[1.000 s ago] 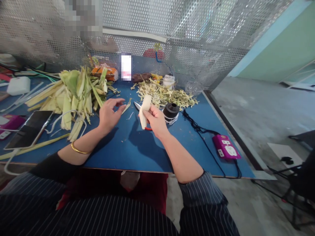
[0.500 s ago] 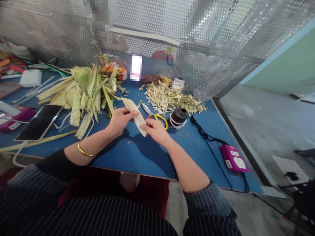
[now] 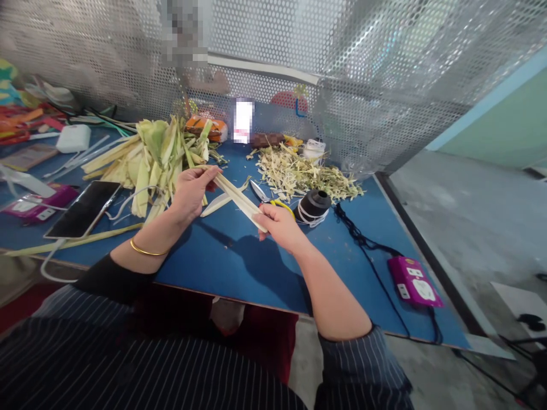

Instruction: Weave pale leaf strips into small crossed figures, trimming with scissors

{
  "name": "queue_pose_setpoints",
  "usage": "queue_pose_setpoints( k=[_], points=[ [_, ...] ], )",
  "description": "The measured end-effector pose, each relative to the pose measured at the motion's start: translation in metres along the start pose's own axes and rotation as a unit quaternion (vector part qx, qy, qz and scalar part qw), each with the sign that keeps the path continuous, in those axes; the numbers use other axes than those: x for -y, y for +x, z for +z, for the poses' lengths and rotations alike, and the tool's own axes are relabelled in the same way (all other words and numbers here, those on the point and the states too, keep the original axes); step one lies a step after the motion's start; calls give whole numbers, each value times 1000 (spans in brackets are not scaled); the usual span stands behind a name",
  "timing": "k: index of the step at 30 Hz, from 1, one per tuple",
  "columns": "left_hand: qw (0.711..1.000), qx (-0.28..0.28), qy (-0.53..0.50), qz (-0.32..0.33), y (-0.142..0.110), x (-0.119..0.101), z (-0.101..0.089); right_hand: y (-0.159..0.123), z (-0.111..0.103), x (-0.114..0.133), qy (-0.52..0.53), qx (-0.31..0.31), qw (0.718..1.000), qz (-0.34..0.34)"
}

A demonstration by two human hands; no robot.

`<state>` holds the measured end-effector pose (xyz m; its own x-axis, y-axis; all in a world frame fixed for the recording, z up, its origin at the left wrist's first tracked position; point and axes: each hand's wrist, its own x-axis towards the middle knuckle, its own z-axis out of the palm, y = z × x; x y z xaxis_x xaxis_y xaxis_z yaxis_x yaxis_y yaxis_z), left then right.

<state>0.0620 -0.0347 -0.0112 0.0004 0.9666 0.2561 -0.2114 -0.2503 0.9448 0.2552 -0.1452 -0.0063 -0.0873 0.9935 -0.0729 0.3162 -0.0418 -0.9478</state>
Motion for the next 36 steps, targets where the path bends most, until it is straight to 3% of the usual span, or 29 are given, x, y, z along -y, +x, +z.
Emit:
queue_pose_setpoints(
  k=[5, 9, 11, 13, 14, 17, 19, 22, 24, 26, 28, 29, 31, 33, 36],
  points=[
    [999, -37, 12, 21, 4, 5, -1, 1, 1, -2, -6, -28, 999, -14],
    [998, -27, 58, -3, 1, 14, 1, 6, -1, -10, -30, -71, 997, -30],
    [985, -78, 136, 69, -4, 13, 3, 7, -2, -13, -81, -84, 992, -44],
    [941, -87, 253, 206, -11, 7, 5, 8, -2, -14, -151, -87, 983, -61],
    [916, -34, 303, 260, -15, 3, 6, 8, -2, -14, -186, -82, 977, -69],
    [819, 206, 401, 356, -28, -5, 12, 7, 2, -13, -293, -53, 949, -100],
    [775, 280, 446, 348, -35, -7, 15, 7, 4, -14, -365, -54, 921, -126],
    [776, 280, 470, 312, -35, -10, 14, 8, 3, -16, -398, -106, 900, -141],
    [811, 205, 458, 302, -29, -15, 9, 9, 0, -17, -339, -162, 919, -121],
    [852, 70, 430, 288, -20, -21, 0, 9, -4, -18, -231, -213, 944, -100],
    [870, -26, 423, 252, -9, -23, -9, 10, -7, -18, -118, -236, 960, -91],
    [871, -38, 436, 224, -4, -22, -13, 11, -8, -18, -71, -235, 966, -87],
    [860, 33, 488, 148, 3, -14, -20, 12, -7, -18, 0, -214, 974, -69],
    [830, 113, 540, 85, 7, -1, -24, 13, -4, -19, 44, -186, 980, -50],
    [811, 162, 560, 47, 8, 14, -25, 15, 0, -21, 66, -164, 983, -41]
  ],
)
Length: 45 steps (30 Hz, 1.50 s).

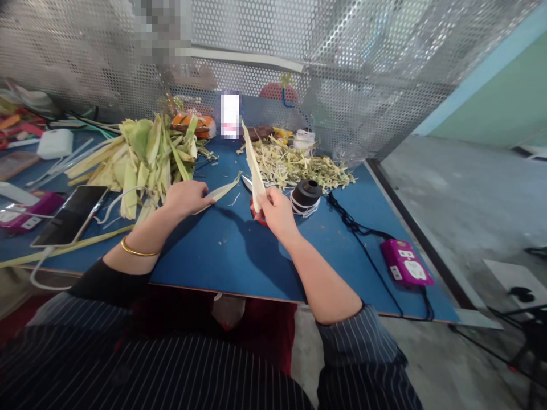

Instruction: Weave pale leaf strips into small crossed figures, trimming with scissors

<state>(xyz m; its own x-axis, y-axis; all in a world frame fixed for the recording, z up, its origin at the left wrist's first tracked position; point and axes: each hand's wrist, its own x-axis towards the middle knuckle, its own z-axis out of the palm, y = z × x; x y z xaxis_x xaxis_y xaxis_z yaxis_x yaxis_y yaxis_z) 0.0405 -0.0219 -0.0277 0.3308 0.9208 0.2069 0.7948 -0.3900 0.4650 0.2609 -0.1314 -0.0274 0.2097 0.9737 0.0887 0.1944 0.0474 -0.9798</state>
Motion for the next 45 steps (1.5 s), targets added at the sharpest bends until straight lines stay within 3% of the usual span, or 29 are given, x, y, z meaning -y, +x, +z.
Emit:
queue_pose_setpoints(
  k=[3, 6, 9, 12, 17, 25, 29, 31, 33, 35, 37, 39, 41, 43, 45],
  points=[
    [999, -7, -38, 12, 0, -3, 2, 0, 1, 0, 4, -2, 1000, -1],
    [981, -23, -195, 4, -4, -18, -1, 0, 1, 4, 36, -14, 999, 0],
    [906, 50, -415, -63, -13, -39, -1, -2, 3, 8, 74, -5, 997, -3],
    [853, 113, -505, -70, -23, -55, 4, -5, 8, 7, 75, 32, 997, 15],
    [829, 116, -542, -70, -30, -62, 11, -6, 15, 1, 82, 92, 991, 49],
    [816, 133, -555, -92, -33, -62, 12, -6, 13, -1, 27, 99, 994, 33],
    [815, 132, -559, -84, -32, -63, 15, -7, 15, 0, 44, 142, 985, 90],
    [823, 136, -546, -75, -32, -62, 17, -6, 16, 1, 56, 145, 982, 107],
    [860, 105, -495, -60, -33, -60, 18, -6, 14, 0, 28, 103, 991, 81],
    [923, 11, -384, -14, -36, -58, 16, -5, 9, 0, -60, 37, 997, 15],
    [960, -92, -251, 81, -39, -58, 11, -4, 4, 0, -193, -7, 978, -76],
    [957, -112, -157, 216, -39, -59, 5, -5, 1, 1, -315, -4, 935, -163],
    [934, -66, -97, 338, -36, -61, 0, -7, 1, 1, -405, 28, 888, -216],
    [920, -26, -32, 391, -32, -62, -1, -9, 3, 2, -467, 58, 849, -241],
    [923, -2, 25, 385, -30, -61, 2, -10, 5, 2, -496, 73, 828, -252]
  ],
)
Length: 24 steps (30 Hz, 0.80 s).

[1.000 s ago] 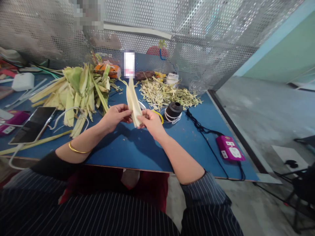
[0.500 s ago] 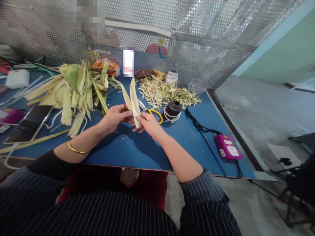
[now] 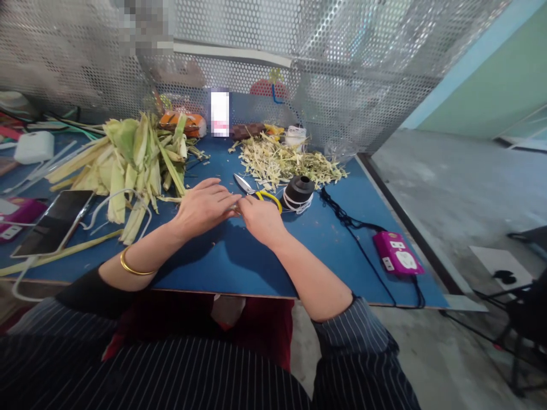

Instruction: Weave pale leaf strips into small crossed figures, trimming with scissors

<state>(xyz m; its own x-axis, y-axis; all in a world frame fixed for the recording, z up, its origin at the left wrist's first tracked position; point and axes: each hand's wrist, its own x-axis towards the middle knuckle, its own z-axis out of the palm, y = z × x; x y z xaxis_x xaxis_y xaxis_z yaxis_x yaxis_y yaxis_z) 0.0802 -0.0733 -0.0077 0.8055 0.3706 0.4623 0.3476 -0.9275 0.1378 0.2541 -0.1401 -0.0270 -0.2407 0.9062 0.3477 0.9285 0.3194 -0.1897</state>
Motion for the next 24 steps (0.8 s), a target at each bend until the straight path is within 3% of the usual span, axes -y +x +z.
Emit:
queue_pose_setpoints(
  k=[2, 5, 9, 13, 16, 24],
  points=[
    [999, 35, 21, -27, -1, 1, 5, 0, 0, 0, 17, -6, 1000, 1],
    [996, 48, 10, -71, -5, 2, 8, 1, -3, -3, 139, -49, 988, 43],
    [990, 5, -67, -123, -5, 5, 2, 4, -5, -8, 368, -69, 920, 117],
    [973, -1, -171, -155, -3, 7, -5, 7, -4, -7, 467, -81, 871, 131],
    [966, 17, -199, -163, -2, 8, -5, 6, -6, -2, 466, -99, 871, 119],
    [959, 67, -214, -172, -4, 5, -9, 4, -7, -1, 374, -123, 912, 114]
  ],
)
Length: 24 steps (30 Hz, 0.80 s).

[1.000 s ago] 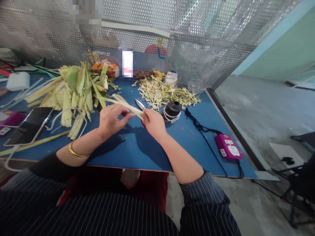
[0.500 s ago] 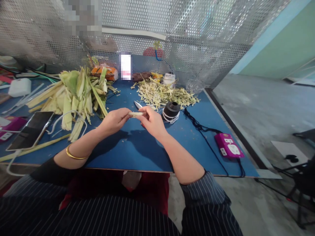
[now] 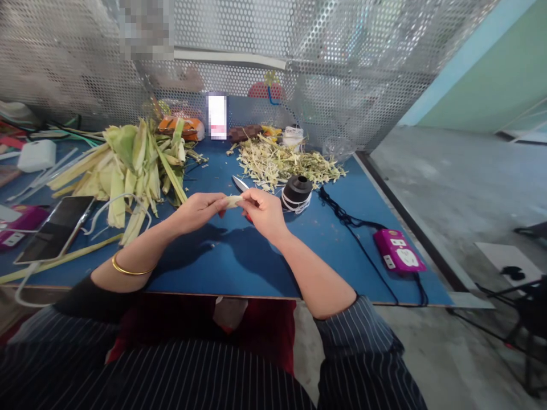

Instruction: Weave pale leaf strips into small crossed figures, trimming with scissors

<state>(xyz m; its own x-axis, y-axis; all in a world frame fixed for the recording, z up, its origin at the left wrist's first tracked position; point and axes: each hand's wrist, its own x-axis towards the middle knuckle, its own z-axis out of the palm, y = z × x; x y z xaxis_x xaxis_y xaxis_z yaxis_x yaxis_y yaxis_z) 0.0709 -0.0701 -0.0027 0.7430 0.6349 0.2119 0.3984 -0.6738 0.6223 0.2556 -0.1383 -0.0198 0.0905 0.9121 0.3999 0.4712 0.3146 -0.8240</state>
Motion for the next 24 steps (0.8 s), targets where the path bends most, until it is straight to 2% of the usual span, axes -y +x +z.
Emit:
queue_pose_setpoints(
  k=[4, 9, 13, 16, 18, 20, 22, 24],
  points=[
    [995, 33, -86, -46, 0, -6, -2, -2, 2, -3, -9, 10, 999, -45],
    [956, 74, -264, -106, 0, -5, -1, -5, 3, -4, -43, 26, 994, -92],
    [933, 96, -328, -116, -3, -5, -1, -7, 2, -3, -86, 23, 977, -194],
    [926, 112, -339, -125, -3, -4, -2, -4, 0, -4, -90, 37, 975, -199],
    [930, 70, -332, -142, -1, -1, -1, -1, -3, -7, -107, 49, 981, -156],
    [942, -8, -296, -156, 2, 6, 0, 2, -7, -11, -178, 52, 979, -79],
    [959, -82, -225, -154, 5, 13, 2, 4, -10, -15, -310, 63, 949, -10],
    [969, -128, -154, -144, 7, 19, 3, 5, -9, -19, -435, 85, 896, 28]
  ],
)
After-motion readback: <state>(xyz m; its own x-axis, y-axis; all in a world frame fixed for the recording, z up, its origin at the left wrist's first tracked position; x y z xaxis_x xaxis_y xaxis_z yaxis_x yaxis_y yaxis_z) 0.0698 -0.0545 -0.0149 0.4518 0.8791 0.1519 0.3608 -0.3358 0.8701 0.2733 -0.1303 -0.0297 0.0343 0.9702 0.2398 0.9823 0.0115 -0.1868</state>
